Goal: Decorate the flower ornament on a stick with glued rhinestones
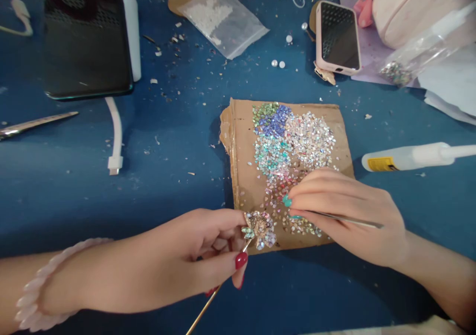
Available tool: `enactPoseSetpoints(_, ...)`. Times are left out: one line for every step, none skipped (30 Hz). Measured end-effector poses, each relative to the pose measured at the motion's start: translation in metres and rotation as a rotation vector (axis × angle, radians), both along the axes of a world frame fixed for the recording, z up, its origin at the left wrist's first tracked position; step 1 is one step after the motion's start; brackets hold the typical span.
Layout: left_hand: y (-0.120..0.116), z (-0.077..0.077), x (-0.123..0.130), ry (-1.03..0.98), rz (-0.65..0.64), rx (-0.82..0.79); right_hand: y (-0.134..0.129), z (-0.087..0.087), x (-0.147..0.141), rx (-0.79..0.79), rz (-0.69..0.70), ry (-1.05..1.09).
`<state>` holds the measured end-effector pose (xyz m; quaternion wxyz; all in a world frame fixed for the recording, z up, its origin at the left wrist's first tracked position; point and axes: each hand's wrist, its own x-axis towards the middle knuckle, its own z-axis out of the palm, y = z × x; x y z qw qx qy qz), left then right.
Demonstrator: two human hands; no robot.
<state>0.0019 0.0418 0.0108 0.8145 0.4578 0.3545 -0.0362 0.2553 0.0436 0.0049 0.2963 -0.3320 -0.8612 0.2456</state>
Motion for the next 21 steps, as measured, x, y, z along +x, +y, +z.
enactPoseSetpoints(0.0003,0.0005,0.0000,0.002,-0.002,-0.003,0.0000,0.0002,0.0003,0.001,-0.001,-0.002)
enactPoseSetpoints(0.0004,0.0008,-0.0001,0.003,0.000,-0.008,0.0001,0.0005,0.0004,0.000,0.000,-0.004)
enactPoseSetpoints(0.0005,0.0010,-0.0001,0.004,0.003,-0.012,0.0003,0.0009,0.0004,-0.002,-0.001,-0.007)
enactPoseSetpoints(0.0004,0.0012,0.0000,0.005,0.006,-0.016,0.0006,0.0013,0.0002,-0.005,0.001,-0.010)
enactPoseSetpoints(0.0004,0.0013,0.0001,0.006,0.009,-0.018,0.0009,0.0017,-0.0001,-0.009,0.003,-0.014)
enactPoseSetpoints(0.0003,0.0013,0.0003,0.007,0.011,-0.018,0.0012,0.0021,-0.0004,-0.009,0.006,-0.012)
enactPoseSetpoints(0.0004,0.0015,0.0006,0.007,0.012,-0.017,0.0014,0.0024,-0.0007,-0.008,0.007,-0.009)
enactPoseSetpoints(0.0005,0.0016,0.0009,0.008,0.013,-0.014,0.0016,0.0026,-0.0010,-0.007,0.009,-0.007)
enactPoseSetpoints(0.0007,0.0019,0.0012,0.009,0.014,-0.012,0.0015,0.0026,-0.0012,-0.005,0.009,-0.004)
enactPoseSetpoints(0.0009,0.0021,0.0014,0.012,0.014,-0.013,0.0013,0.0026,-0.0013,-0.003,0.007,-0.001)
enactPoseSetpoints(0.0011,0.0023,0.0016,0.015,0.013,-0.014,0.0011,0.0025,-0.0014,0.000,0.002,0.001)
enactPoseSetpoints(0.0012,0.0024,0.0016,0.019,0.012,-0.015,0.0007,0.0023,-0.0013,0.001,-0.004,0.003)
enactPoseSetpoints(0.0013,0.0024,0.0016,0.021,0.010,-0.012,0.0004,0.0022,-0.0013,0.000,-0.010,0.005)
enactPoseSetpoints(0.0013,0.0022,0.0014,0.022,0.008,-0.007,0.0001,0.0020,-0.0012,0.000,-0.015,0.007)
enactPoseSetpoints(0.0011,0.0020,0.0012,0.022,0.005,-0.001,-0.0001,0.0018,-0.0012,-0.002,-0.016,0.006)
enactPoseSetpoints(0.0010,0.0016,0.0010,0.023,0.001,0.005,-0.0002,0.0017,-0.0013,-0.004,-0.016,0.003)
enactPoseSetpoints(0.0007,0.0012,0.0008,0.024,-0.001,0.010,-0.0001,0.0015,-0.0013,-0.006,-0.015,-0.001)
enactPoseSetpoints(0.0004,0.0008,0.0006,0.025,-0.001,0.011,0.0000,0.0013,-0.0015,-0.008,-0.011,-0.005)
enactPoseSetpoints(0.0002,0.0005,0.0005,0.024,0.000,0.012,0.0002,0.0011,-0.0016,-0.008,-0.008,-0.007)
enactPoseSetpoints(-0.0001,0.0003,0.0005,0.022,0.001,0.015,0.0003,0.0009,-0.0018,-0.008,-0.007,-0.007)
enactPoseSetpoints(-0.0003,0.0002,0.0005,0.020,0.002,0.017,0.0003,0.0008,-0.0020,-0.008,-0.006,-0.006)
